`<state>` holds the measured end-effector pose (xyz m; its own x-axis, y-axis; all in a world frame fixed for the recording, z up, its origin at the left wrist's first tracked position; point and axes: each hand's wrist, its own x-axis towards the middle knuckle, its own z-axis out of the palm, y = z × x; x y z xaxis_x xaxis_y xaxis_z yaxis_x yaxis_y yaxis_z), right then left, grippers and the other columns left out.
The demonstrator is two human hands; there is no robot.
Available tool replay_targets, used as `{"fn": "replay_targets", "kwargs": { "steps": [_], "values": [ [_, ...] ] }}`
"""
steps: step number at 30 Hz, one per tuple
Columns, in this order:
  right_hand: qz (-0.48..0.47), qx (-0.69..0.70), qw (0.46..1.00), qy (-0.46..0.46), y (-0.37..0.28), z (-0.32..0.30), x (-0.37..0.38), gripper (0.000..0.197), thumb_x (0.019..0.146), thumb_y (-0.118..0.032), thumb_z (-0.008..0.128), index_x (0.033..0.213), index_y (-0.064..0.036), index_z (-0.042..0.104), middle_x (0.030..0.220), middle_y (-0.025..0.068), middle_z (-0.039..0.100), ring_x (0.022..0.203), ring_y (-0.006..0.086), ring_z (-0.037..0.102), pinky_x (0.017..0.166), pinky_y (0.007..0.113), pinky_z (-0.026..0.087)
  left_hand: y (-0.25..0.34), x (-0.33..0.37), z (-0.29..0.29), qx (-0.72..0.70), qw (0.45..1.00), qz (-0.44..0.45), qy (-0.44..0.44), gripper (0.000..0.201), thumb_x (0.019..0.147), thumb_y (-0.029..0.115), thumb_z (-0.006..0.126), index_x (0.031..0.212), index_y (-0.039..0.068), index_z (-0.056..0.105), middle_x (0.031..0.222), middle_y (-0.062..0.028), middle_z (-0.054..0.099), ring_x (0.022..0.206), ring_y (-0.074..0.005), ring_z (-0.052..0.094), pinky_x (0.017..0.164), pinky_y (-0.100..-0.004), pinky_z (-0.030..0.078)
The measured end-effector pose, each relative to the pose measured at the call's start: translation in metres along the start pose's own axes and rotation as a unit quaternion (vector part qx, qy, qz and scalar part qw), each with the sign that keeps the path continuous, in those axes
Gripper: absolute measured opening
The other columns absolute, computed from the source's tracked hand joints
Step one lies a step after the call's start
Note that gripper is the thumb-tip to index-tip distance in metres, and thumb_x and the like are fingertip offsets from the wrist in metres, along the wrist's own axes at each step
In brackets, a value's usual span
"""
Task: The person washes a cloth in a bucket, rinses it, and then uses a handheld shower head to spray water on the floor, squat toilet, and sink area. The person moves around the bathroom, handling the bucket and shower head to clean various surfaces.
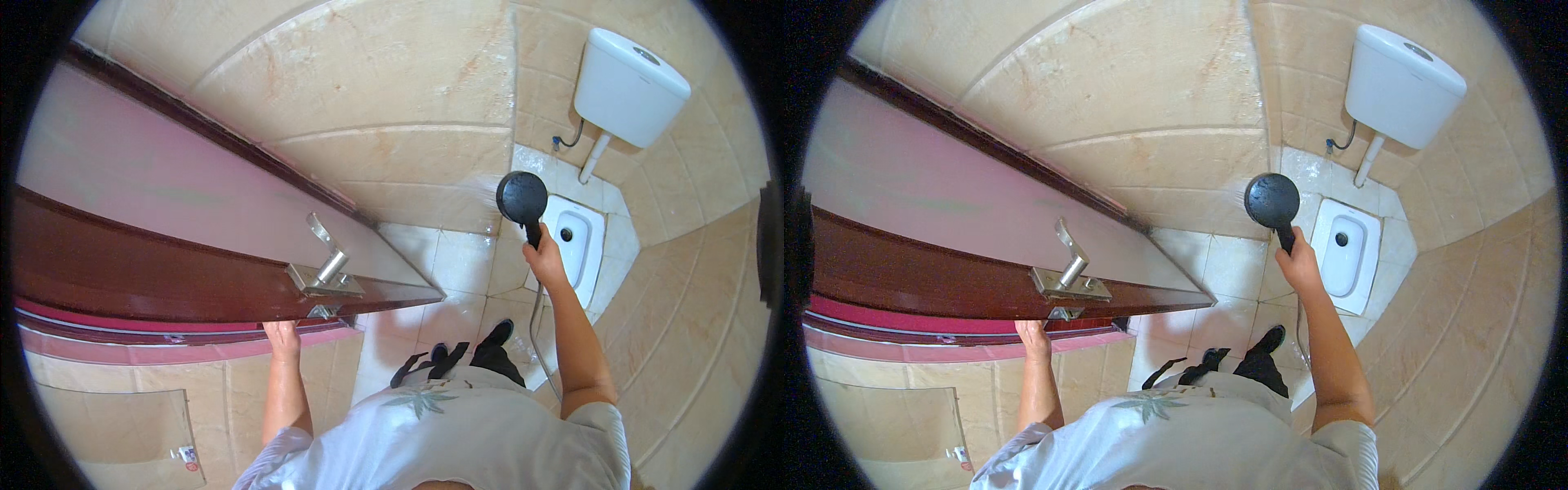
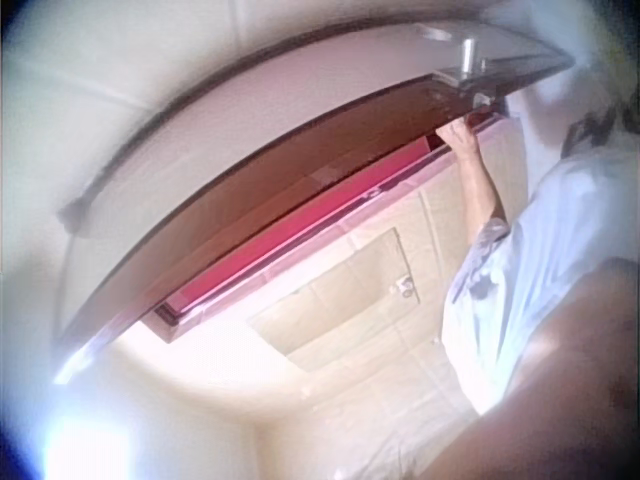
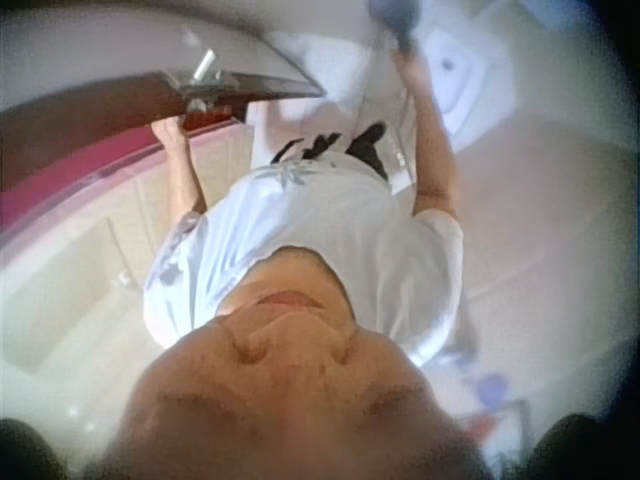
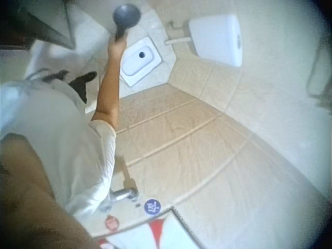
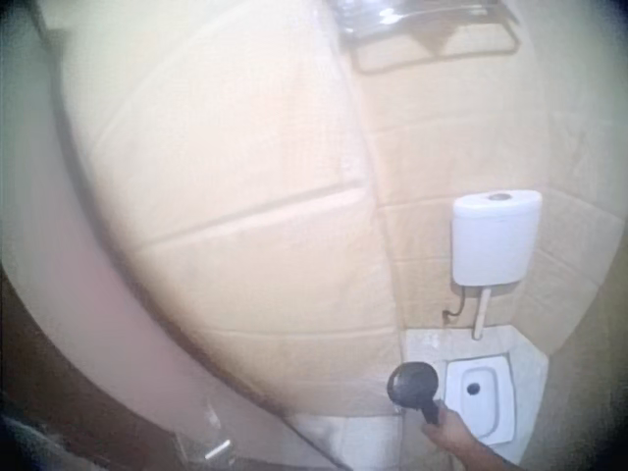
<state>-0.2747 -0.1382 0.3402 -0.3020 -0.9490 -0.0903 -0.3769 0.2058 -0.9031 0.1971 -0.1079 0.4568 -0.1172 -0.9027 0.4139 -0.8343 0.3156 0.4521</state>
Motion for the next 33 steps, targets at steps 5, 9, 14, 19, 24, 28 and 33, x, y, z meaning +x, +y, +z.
{"fn": "replay_targets", "kwargs": {
  "steps": [5, 9, 14, 19, 24, 28, 33],
  "values": [
    [-0.011, 0.005, 1.0, 0.025, -0.034, 0.002, 0.019, 0.029, 0.071, -0.007, 0.049, 0.099, -0.0011, 0.043, 0.071, 0.0172, 0.053, 0.066, 0.0258, 0.055, 0.062, 0.032, 0.043, -0.018, -0.011, 0.008, -0.082, 0.995, -0.04, -0.029, 0.031, 0.081, 0.023, 0.042, 0.096, 0.0, 0.055, 0.099, -0.0148, 0.054, 0.092, -0.0297, 0.05, 0.084, -0.0395, 0.035],
    [-0.114, 0.146, 0.982, 0.045, -0.126, -0.02, 0.038, 0.017, 0.075, -0.009, 0.05, 0.091, -0.0037, 0.046, 0.068, 0.0025, 0.051, 0.062, 0.0101, 0.049, 0.056, 0.025, 0.041, -0.024, -0.014, 0.008, -0.11, 0.993, -0.048, -0.017, 0.031, 0.081, 0.023, 0.043, 0.097, 0.0, 0.055, 0.098, -0.0136, 0.054, 0.091, -0.0281, 0.05, 0.083, -0.0385, 0.037],
    [-0.306, 0.227, 0.921, 0.073, -0.236, -0.053, 0.071, 0.017, 0.075, -0.017, 0.05, 0.083, -0.0041, 0.042, 0.064, 0.0012, 0.046, 0.056, 0.0083, 0.044, 0.052, 0.022, 0.037, -0.032, -0.01, 0.018, -0.17, 0.985, -0.035, -0.001, 0.031, 0.081, 0.024, 0.045, 0.097, 0.0, 0.054, 0.098, -0.0121, 0.054, 0.09, -0.0261, 0.05, 0.081, -0.0373, 0.038],
    [-0.323, 0.216, 0.921, 0.019, -0.281, -0.045, 0.095, 0.015, 0.073, -0.01, 0.048, 0.086, -0.0045, 0.042, 0.063, 0.0004, 0.045, 0.056, 0.0077, 0.044, 0.052, 0.022, 0.037, 0.0, 0.015, 0.018, -0.25, 0.968, 0.024, 0.033, 0.026, 0.079, 0.023, 0.048, 0.09, 0.001, 0.055, 0.092, -0.0106, 0.055, 0.087, -0.0241, 0.051, 0.078, -0.0369, 0.039],
    [-0.245, 0.123, 0.961, -0.039, -0.258, -0.009, 0.104, 0.018, 0.072, -0.009, 0.047, 0.089, -0.003, 0.042, 0.062, -0.0001, 0.043, 0.054, 0.0079, 0.045, 0.05, 0.023, 0.039, 0.019, 0.023, 0.008, -0.255, 0.964, -0.009, 0.072, 0.022, 0.078, 0.019, 0.048, 0.087, 0.001, 0.055, 0.089, -0.0119, 0.054, 0.085, -0.0249, 0.051, 0.077, -0.0365, 0.038],
    [-0.247, 0.123, 0.959, -0.061, -0.258, 0.014, 0.096, 0.029, 0.07, -0.01, 0.047, 0.098, -0.0012, 0.043, 0.063, 0.0006, 0.043, 0.054, 0.0084, 0.045, 0.05, 0.024, 0.039, 0.001, 0.019, 0.005, -0.197, 0.979, -0.017, 0.055, 0.022, 0.078, 0.015, 0.045, 0.091, 0.0, 0.054, 0.092, -0.0135, 0.054, 0.085, -0.0284, 0.05, 0.078, -0.0383, 0.038],
    [-0.204, 0.052, 0.973, -0.096, -0.213, 0.037, 0.1, 0.036, 0.069, -0.012, 0.049, 0.103, -0.0011, 0.044, 0.066, 0.0084, 0.047, 0.059, 0.0152, 0.048, 0.057, 0.028, 0.041, -0.038, -0.001, 0.013, -0.11, 0.993, -0.014, 0.037, 0.026, 0.081, 0.015, 0.042, 0.098, -0.002, 0.053, 0.098, -0.0153, 0.054, 0.089, -0.031, 0.05, 0.081, -0.0383, 0.038]
  ]
}}
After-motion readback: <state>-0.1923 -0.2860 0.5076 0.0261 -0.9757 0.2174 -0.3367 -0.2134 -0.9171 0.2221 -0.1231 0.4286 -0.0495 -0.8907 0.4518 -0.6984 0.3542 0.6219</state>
